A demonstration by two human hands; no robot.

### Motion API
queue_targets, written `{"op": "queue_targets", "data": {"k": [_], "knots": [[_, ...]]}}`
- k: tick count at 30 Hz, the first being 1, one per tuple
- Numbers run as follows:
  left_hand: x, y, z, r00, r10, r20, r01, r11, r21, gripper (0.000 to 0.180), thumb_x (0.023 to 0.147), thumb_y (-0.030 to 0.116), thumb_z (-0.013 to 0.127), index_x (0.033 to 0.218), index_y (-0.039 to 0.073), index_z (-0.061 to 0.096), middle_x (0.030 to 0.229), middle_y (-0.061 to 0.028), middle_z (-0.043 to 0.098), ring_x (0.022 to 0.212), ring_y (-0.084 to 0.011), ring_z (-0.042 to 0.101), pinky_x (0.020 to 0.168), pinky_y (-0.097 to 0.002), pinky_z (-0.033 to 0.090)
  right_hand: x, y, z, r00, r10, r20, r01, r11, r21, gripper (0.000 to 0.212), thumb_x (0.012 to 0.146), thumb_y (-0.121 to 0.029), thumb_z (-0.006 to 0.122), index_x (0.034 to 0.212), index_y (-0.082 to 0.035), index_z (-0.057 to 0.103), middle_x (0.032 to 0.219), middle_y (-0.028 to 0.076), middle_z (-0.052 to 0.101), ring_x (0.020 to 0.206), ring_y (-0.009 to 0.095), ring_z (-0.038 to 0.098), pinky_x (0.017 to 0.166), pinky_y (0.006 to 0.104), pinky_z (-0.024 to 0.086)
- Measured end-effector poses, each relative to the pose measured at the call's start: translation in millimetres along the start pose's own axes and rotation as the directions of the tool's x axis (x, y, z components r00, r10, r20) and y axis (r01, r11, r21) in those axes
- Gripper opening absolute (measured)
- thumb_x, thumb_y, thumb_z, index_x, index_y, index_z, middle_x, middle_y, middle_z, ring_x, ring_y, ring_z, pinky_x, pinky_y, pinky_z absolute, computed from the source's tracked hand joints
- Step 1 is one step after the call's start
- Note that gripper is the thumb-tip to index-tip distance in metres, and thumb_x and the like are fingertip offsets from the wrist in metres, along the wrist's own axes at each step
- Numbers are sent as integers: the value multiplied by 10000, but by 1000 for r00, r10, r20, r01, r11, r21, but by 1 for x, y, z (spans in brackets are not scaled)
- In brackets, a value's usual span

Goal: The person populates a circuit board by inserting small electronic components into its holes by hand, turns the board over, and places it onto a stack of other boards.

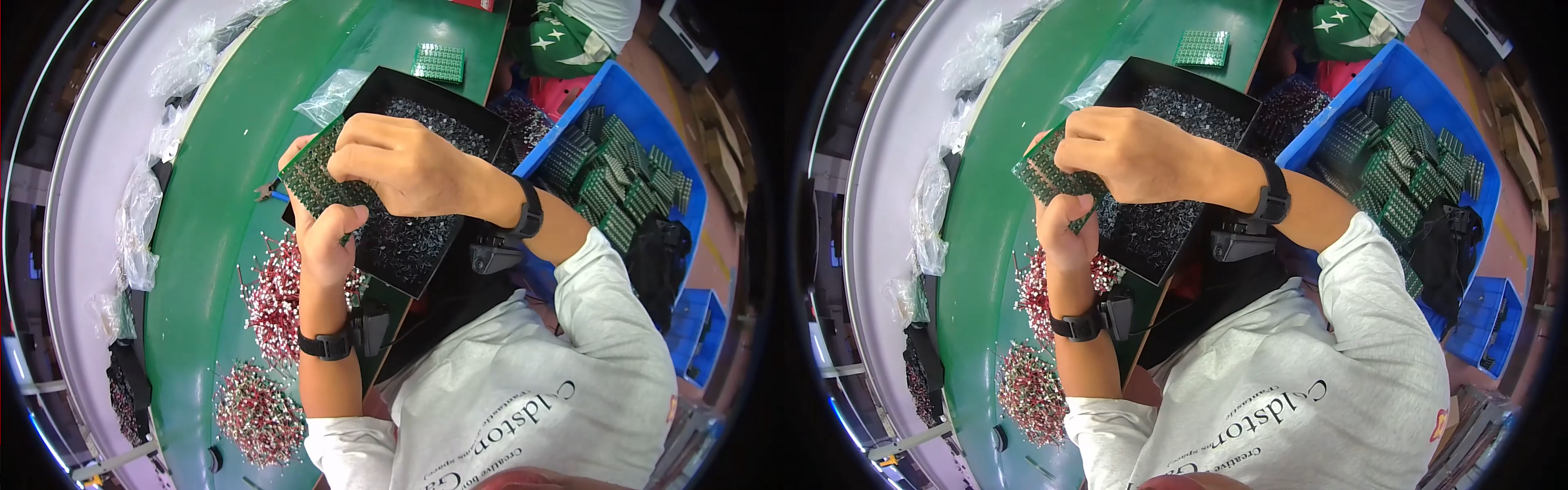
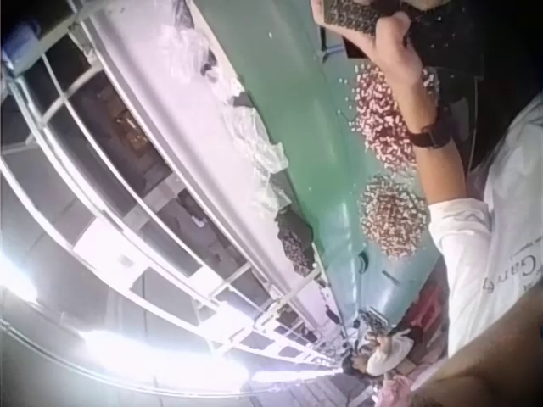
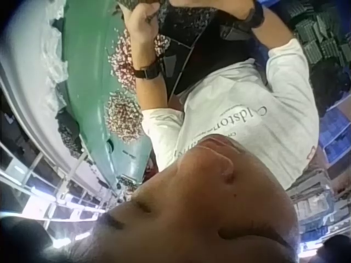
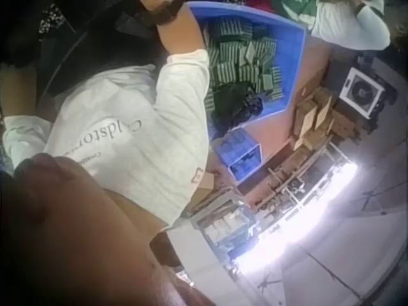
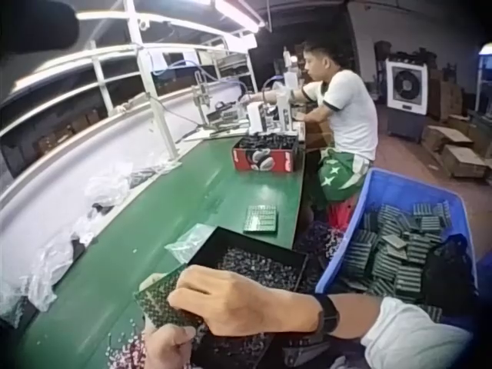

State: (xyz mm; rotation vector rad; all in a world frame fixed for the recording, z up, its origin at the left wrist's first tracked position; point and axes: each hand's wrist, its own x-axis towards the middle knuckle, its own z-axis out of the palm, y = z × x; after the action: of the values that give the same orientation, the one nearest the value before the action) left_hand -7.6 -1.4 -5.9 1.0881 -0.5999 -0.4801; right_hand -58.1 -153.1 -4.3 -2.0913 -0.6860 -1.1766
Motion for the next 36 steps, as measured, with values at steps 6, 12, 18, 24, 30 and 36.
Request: {"op": "queue_targets", "data": {"k": [6, 12, 18, 24, 30, 36], "knots": [[-1, -4, -7, 995, -45, -84, 33, 989, -142, 780, 588, 69, 520, 1356, -2, 408, 1185, -104, 555, 1121, -245, 535, 1028, -329, 391, 4, 4, -12, 994, 103, -24, -103, 995, 17, 143, 781, 67, 674, 863, -11, 586, 798, 110, 554, 682, 286, 554, 607, 370, 462], [-1, -4, -6, 996, -34, -85, 25, 994, -107, 777, 588, 63, 522, 1355, 2, 410, 1171, -95, 550, 1116, -238, 527, 1031, -318, 376, 1, 3, -8, 999, 31, -6, -31, 999, 24, 151, 777, 7, 734, 892, -20, 639, 863, 111, 615, 762, 276, 618, 661, 356, 511], [-1, -2, -1, 999, 11, -53, -13, 999, -52, 770, 586, 71, 526, 1342, -2, 405, 1117, -78, 534, 1076, -221, 523, 1023, -297, 365, -1, 2, 2, 1000, 0, 28, -1, 1000, 28, 188, 734, 59, 712, 886, -9, 627, 874, 110, 612, 781, 292, 624, 667, 361, 525], [1, -5, -10, 997, -30, -78, 23, 996, -87, 803, 578, 91, 544, 1362, 2, 394, 1169, -89, 540, 1122, -227, 517, 1037, -317, 366, 1, -3, -2, 993, 100, 66, -105, 991, 81, 149, 776, 107, 642, 861, -5, 593, 832, 113, 566, 719, 289, 584, 634, 360, 490], [1, -5, -6, 998, -25, -59, 20, 997, -71, 815, 584, 77, 554, 1378, 10, 384, 1192, -86, 539, 1141, -223, 514, 1040, -318, 368, 6, 1, -18, 996, 83, -23, -84, 996, -29, 148, 795, 28, 708, 925, -31, 670, 821, 89, 602, 709, 264, 609, 621, 355, 498], [-1, -3, -5, 1000, -11, -13, 11, 1000, 20, 847, 606, -5, 565, 1413, 56, 315, 1175, -76, 522, 1102, -179, 523, 967, -287, 427, 0, -4, 4, 998, -46, -39, 49, 996, 72, 264, 699, 83, 685, 932, -41, 687, 885, 86, 625, 754, 268, 633, 626, 345, 522]]}}
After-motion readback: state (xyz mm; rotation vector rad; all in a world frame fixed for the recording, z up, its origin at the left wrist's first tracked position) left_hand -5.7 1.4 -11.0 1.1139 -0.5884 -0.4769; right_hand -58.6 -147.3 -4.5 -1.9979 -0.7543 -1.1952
